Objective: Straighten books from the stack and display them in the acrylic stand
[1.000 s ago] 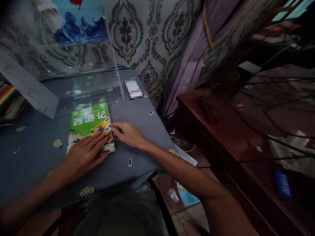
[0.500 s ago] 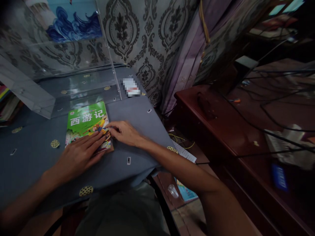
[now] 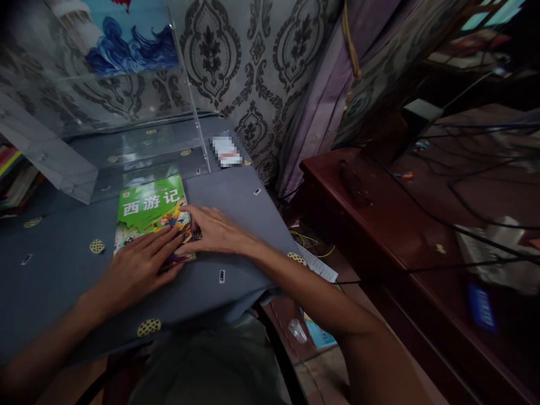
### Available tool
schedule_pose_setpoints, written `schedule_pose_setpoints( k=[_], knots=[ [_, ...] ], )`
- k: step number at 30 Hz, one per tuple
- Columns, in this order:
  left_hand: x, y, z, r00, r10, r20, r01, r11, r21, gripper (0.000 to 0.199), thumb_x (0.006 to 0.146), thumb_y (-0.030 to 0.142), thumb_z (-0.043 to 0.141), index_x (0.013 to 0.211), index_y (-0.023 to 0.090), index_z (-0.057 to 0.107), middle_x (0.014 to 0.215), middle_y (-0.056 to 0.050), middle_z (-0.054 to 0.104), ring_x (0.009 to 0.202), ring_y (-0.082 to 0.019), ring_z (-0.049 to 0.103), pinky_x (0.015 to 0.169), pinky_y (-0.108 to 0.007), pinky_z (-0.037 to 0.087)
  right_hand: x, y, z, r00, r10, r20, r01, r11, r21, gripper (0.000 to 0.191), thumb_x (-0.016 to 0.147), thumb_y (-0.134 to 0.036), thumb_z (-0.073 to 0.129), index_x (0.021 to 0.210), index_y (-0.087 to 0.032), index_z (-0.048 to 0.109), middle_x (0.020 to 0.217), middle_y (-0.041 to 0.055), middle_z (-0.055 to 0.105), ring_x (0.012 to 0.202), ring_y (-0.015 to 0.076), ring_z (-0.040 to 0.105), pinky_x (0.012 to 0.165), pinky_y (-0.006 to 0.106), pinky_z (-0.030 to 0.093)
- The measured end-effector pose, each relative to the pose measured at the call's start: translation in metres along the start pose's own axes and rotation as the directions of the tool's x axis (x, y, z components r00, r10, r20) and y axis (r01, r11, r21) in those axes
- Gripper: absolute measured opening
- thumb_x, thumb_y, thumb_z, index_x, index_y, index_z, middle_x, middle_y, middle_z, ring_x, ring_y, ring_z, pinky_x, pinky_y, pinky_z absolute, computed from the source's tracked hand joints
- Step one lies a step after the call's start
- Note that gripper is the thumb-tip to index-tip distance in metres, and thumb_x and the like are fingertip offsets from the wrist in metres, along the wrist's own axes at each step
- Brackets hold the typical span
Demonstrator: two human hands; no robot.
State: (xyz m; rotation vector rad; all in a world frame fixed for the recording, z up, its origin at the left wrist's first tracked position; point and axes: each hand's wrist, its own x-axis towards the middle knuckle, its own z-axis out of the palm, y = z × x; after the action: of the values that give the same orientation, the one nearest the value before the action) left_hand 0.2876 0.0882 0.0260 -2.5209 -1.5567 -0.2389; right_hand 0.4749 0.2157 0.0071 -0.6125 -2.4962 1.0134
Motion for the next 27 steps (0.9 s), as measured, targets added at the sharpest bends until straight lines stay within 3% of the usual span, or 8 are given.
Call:
schedule_pose_setpoints(
  k=[4, 8, 11, 15, 18, 24, 27],
  knots=[
    [-0.003, 0.0, 0.004, 1.0, -0.001, 0.014, 0.001, 1.0, -0.009, 0.054, 0.099, 0.051, 0.043, 0.135, 0.014, 0.057, 0.143, -0.016, 0.057, 0.128, -0.03, 0.057, 0.102, -0.047, 0.05, -0.001, 0.005, 0.001, 0.996, -0.073, 0.044, 0.079, 0.986, -0.145, 0.101, 0.071, -0.061, 0.078, 0.152, -0.02, 0.033, 0.126, 0.0143, 0.058, 0.112, 0.0312, 0.053, 0.1, 0.049, 0.039],
    [-0.003, -0.001, 0.004, 0.999, -0.023, 0.033, 0.025, 0.999, -0.048, 0.064, 0.096, 0.063, 0.041, 0.137, 0.016, 0.056, 0.144, -0.015, 0.057, 0.131, -0.03, 0.055, 0.104, -0.048, 0.048, -0.001, 0.008, 0.003, 0.996, -0.057, 0.069, 0.069, 0.98, -0.189, 0.104, 0.07, -0.062, 0.078, 0.154, -0.023, 0.031, 0.125, 0.0139, 0.057, 0.112, 0.0327, 0.052, 0.1, 0.051, 0.04],
    [-0.003, -0.006, 0.004, 0.997, -0.055, 0.047, 0.06, 0.994, -0.094, 0.056, 0.099, 0.059, 0.039, 0.136, 0.02, 0.057, 0.143, -0.011, 0.058, 0.131, -0.027, 0.054, 0.106, -0.048, 0.046, -0.001, 0.009, 0.001, 0.996, -0.051, 0.073, 0.063, 0.981, -0.181, 0.104, 0.068, -0.062, 0.079, 0.153, -0.023, 0.033, 0.133, 0.0154, 0.053, 0.121, 0.0342, 0.049, 0.103, 0.053, 0.041],
    [-0.004, -0.023, 0.009, 0.99, -0.12, 0.076, 0.128, 0.985, -0.12, 0.05, 0.103, 0.05, 0.035, 0.139, 0.021, 0.054, 0.148, -0.009, 0.054, 0.138, -0.025, 0.047, 0.111, -0.049, 0.041, 0.003, 0.01, -0.002, 0.985, -0.077, 0.154, 0.105, 0.977, -0.185, 0.107, 0.068, -0.066, 0.077, 0.155, -0.02, 0.033, 0.161, 0.0183, 0.026, 0.148, 0.0368, 0.024, 0.118, 0.055, 0.027],
    [-0.006, -0.041, 0.016, 0.977, -0.201, 0.07, 0.208, 0.972, -0.111, 0.051, 0.103, 0.049, 0.034, 0.144, 0.021, 0.048, 0.152, -0.01, 0.049, 0.143, -0.026, 0.041, 0.115, -0.053, 0.034, 0.015, 0.011, -0.003, 0.968, -0.097, 0.233, 0.14, 0.975, -0.175, 0.102, 0.074, -0.067, 0.072, 0.155, -0.019, 0.032, 0.164, 0.0175, 0.023, 0.152, 0.0345, 0.018, 0.122, 0.055, 0.021],
    [-0.012, -0.077, 0.032, 0.922, -0.387, -0.005, 0.382, 0.914, -0.139, 0.049, 0.103, 0.045, 0.033, 0.141, 0.019, 0.05, 0.151, -0.013, 0.048, 0.145, -0.028, 0.036, 0.115, -0.055, 0.032, 0.059, 0.017, 0.007, 0.989, -0.014, 0.15, 0.05, 0.97, -0.236, 0.074, 0.093, -0.056, 0.054, 0.152, -0.015, 0.037, 0.162, 0.021, 0.025, 0.152, 0.0325, 0.018, 0.119, 0.06, 0.022],
    [-0.015, -0.088, 0.042, 0.848, -0.526, -0.066, 0.508, 0.841, -0.188, 0.052, 0.101, 0.045, 0.036, 0.14, 0.014, 0.05, 0.154, -0.02, 0.041, 0.146, -0.033, 0.033, 0.113, -0.055, 0.035, 0.078, 0.018, 0.016, 0.995, 0.052, 0.08, -0.027, 0.957, -0.288, 0.067, 0.096, -0.048, 0.052, 0.151, -0.011, 0.038, 0.161, 0.0233, 0.025, 0.153, 0.034, 0.016, 0.118, 0.062, 0.024]
  ],
)
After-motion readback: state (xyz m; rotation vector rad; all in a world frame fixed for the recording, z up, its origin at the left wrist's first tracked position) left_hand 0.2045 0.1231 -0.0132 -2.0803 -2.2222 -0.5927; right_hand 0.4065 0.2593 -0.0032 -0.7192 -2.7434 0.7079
